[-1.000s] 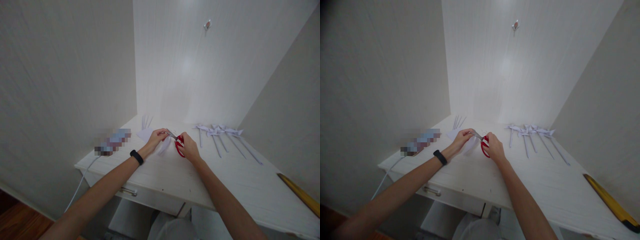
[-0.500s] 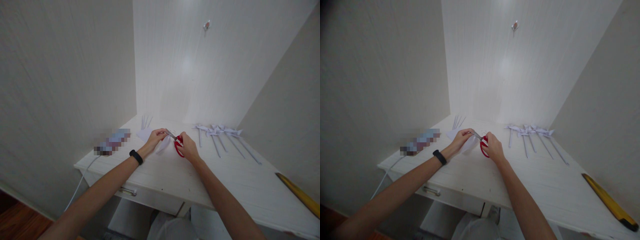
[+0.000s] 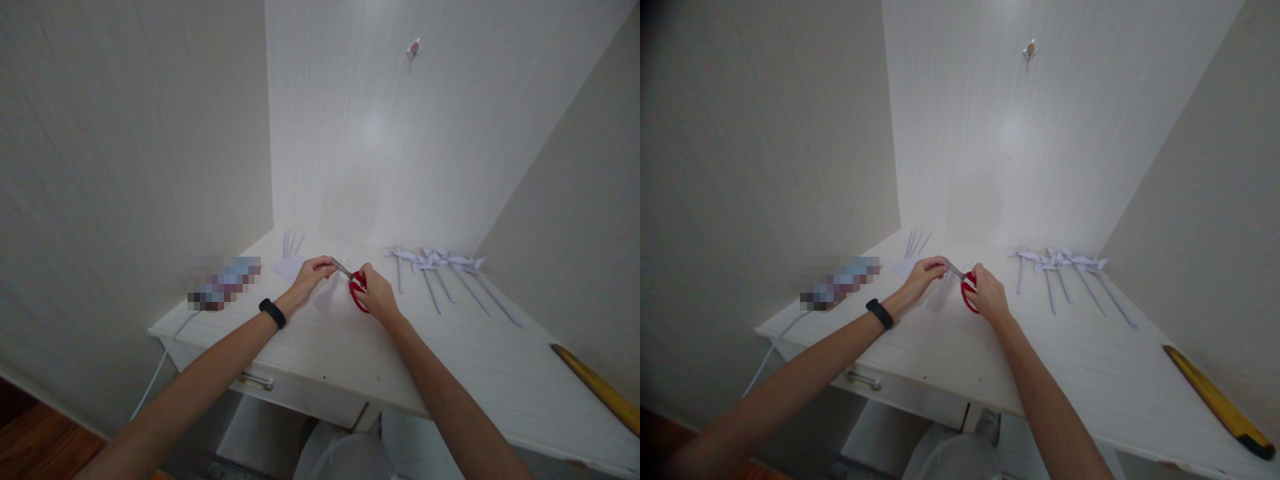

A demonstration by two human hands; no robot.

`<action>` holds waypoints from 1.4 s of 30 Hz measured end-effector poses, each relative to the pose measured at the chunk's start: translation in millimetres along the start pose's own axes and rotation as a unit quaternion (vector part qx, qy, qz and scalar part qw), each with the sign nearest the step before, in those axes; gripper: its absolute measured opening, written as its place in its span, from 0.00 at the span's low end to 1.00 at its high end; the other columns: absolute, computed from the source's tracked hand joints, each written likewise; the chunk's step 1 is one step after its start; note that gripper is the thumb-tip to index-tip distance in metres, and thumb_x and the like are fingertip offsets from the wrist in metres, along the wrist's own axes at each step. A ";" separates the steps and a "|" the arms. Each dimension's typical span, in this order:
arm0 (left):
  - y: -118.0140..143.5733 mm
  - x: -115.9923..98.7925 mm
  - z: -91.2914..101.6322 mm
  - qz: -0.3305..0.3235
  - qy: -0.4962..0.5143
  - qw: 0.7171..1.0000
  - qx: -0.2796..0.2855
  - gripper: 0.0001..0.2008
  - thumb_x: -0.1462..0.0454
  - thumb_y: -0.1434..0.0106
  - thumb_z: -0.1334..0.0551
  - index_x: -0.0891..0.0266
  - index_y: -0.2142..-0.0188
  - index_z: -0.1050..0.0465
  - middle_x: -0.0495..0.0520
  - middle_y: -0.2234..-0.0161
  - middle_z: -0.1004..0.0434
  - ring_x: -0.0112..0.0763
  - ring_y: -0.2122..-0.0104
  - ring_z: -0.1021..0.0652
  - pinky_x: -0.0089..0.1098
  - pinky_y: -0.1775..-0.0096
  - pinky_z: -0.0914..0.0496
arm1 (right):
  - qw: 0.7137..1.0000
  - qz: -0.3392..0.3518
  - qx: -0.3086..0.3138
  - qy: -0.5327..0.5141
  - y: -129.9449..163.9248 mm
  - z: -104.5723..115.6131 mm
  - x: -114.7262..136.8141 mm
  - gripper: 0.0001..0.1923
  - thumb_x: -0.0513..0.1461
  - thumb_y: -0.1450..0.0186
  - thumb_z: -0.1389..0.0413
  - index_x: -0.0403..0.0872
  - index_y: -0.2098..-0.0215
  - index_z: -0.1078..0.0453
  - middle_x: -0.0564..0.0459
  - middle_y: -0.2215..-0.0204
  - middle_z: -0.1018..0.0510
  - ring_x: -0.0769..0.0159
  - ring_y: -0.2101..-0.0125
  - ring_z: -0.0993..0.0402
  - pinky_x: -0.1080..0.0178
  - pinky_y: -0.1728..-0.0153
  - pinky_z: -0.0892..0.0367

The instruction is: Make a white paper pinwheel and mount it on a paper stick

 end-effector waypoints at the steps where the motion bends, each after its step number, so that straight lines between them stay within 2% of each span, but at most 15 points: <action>1: -0.2 -0.3 0.2 -0.008 -0.003 1.000 -0.004 0.08 0.63 0.51 0.35 0.66 0.72 0.27 0.50 0.73 0.28 0.25 0.71 0.30 0.27 0.67 0.38 | 1.000 -0.004 0.001 -0.002 0.3 -0.6 -0.3 0.07 0.41 0.43 0.50 0.49 0.67 0.44 0.55 0.75 0.31 0.67 0.76 0.37 0.67 0.75 0.47; 4: 0.2 -2.2 1.0 -0.020 -0.009 1.000 -0.010 0.08 0.62 0.50 0.35 0.66 0.72 0.27 0.52 0.69 0.25 0.28 0.66 0.28 0.29 0.60 0.36 | 0.999 -0.033 0.003 -0.009 0.4 -2.6 -2.2 0.08 0.42 0.42 0.50 0.49 0.67 0.44 0.55 0.74 0.30 0.68 0.76 0.36 0.67 0.75 0.47; 7: 2.1 -4.9 -0.2 -0.010 0.002 1.000 0.013 0.09 0.62 0.48 0.35 0.66 0.70 0.29 0.55 0.66 0.23 0.30 0.63 0.25 0.32 0.56 0.36 | 0.996 -0.083 -0.010 -0.011 -0.9 -4.2 -7.2 0.10 0.45 0.40 0.51 0.49 0.66 0.44 0.54 0.74 0.29 0.67 0.75 0.35 0.67 0.75 0.47; 10: 3.0 -3.6 -1.2 0.016 0.006 1.000 0.020 0.10 0.61 0.49 0.35 0.65 0.70 0.30 0.54 0.68 0.23 0.30 0.65 0.25 0.31 0.58 0.35 | 0.991 -0.131 -0.016 -0.005 -1.3 -6.2 -15.0 0.12 0.47 0.39 0.51 0.48 0.64 0.44 0.53 0.72 0.28 0.65 0.74 0.33 0.67 0.74 0.46; 13: 1.2 2.8 -1.4 0.022 -0.024 0.999 0.023 0.10 0.63 0.51 0.33 0.66 0.72 0.30 0.52 0.72 0.25 0.27 0.69 0.26 0.29 0.62 0.35 | 0.987 -0.157 0.012 0.013 -0.4 -9.9 -23.4 0.11 0.46 0.40 0.50 0.47 0.64 0.43 0.50 0.70 0.28 0.64 0.72 0.33 0.67 0.75 0.46; 18: -2.2 15.4 0.0 0.029 -0.069 0.996 0.054 0.11 0.64 0.53 0.32 0.67 0.71 0.28 0.52 0.71 0.25 0.25 0.71 0.27 0.28 0.64 0.35 | 0.989 -0.131 0.055 0.033 0.0 -20.7 -33.6 0.07 0.39 0.43 0.47 0.46 0.67 0.40 0.48 0.68 0.28 0.65 0.69 0.33 0.66 0.71 0.44; 23: -2.9 21.0 3.5 0.061 -0.101 0.991 0.057 0.09 0.67 0.52 0.33 0.68 0.70 0.26 0.54 0.72 0.24 0.26 0.72 0.26 0.29 0.65 0.34 | 0.990 -0.129 0.061 -0.022 -1.0 -31.7 -43.3 0.09 0.39 0.45 0.44 0.44 0.67 0.37 0.48 0.66 0.27 0.66 0.67 0.33 0.66 0.67 0.40; 28: -3.6 22.3 4.1 0.082 -0.081 0.991 0.069 0.10 0.71 0.54 0.34 0.68 0.69 0.26 0.54 0.72 0.24 0.25 0.72 0.25 0.28 0.65 0.33 | 0.987 -0.131 0.075 -0.054 -2.4 -30.3 -44.8 0.13 0.37 0.46 0.43 0.41 0.63 0.33 0.45 0.63 0.27 0.64 0.63 0.32 0.65 0.62 0.39; 35: -0.6 21.5 2.9 0.102 -0.079 0.988 0.091 0.13 0.74 0.56 0.34 0.68 0.68 0.26 0.53 0.71 0.24 0.23 0.72 0.26 0.27 0.64 0.33 | 0.992 -0.106 0.071 0.013 -1.3 -27.8 -40.8 0.12 0.35 0.43 0.47 0.38 0.61 0.31 0.41 0.62 0.27 0.59 0.60 0.33 0.61 0.58 0.39; 42: 2.5 16.4 0.6 0.102 -0.089 0.986 0.094 0.12 0.73 0.54 0.36 0.68 0.67 0.26 0.54 0.70 0.24 0.24 0.71 0.27 0.28 0.64 0.34 | 0.991 -0.105 0.076 0.030 -0.2 -29.8 -40.3 0.13 0.35 0.43 0.48 0.39 0.60 0.31 0.41 0.61 0.28 0.61 0.59 0.34 0.62 0.57 0.40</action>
Point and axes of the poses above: each hand's wrist, its own y-axis away from the middle knuckle, its own z-axis out of the back of the hand, x = y × z, the point moved 2 cm from there along -y, towards the middle knuckle
